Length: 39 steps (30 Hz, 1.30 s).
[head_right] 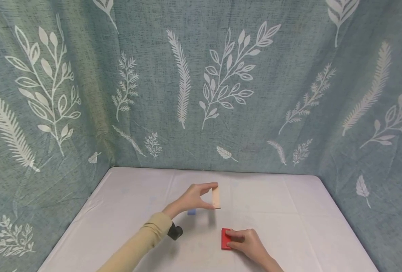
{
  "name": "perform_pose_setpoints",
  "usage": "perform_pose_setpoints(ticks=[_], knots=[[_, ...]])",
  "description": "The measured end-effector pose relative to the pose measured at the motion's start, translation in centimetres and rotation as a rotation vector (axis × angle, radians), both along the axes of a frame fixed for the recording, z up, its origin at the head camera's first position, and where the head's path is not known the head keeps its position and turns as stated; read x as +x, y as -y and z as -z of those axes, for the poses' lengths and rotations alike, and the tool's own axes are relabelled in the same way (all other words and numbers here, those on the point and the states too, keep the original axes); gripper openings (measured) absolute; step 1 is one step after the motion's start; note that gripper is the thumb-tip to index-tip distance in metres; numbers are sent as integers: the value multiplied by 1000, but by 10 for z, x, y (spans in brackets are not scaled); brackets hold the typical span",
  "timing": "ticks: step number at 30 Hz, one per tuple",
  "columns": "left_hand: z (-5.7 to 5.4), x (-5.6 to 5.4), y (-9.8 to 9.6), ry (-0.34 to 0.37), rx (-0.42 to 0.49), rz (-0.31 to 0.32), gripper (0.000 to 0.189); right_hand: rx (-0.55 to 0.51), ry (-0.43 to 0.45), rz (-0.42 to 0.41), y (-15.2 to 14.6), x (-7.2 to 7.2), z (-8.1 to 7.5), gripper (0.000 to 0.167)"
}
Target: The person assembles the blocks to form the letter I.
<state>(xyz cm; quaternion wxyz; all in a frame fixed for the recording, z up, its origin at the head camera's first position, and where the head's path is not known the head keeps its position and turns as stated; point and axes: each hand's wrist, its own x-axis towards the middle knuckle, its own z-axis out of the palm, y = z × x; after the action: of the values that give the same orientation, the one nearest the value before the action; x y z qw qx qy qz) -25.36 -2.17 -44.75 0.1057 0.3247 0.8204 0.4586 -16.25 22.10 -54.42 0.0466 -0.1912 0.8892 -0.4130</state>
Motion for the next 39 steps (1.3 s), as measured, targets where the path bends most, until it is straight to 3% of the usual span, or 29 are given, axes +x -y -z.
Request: perform_pose_setpoints(ticks=[21,33,39], knots=[[7,3,-25,-48,-46,14,73,-23,-51,-19,-2,2,3,36],[24,4,-30,-51,-74,-15,71,-17,-82,-31,-3,1,6,35],[30,5,-33,-95,-106,-17,70,-22,-85,-38,-4,1,6,36]])
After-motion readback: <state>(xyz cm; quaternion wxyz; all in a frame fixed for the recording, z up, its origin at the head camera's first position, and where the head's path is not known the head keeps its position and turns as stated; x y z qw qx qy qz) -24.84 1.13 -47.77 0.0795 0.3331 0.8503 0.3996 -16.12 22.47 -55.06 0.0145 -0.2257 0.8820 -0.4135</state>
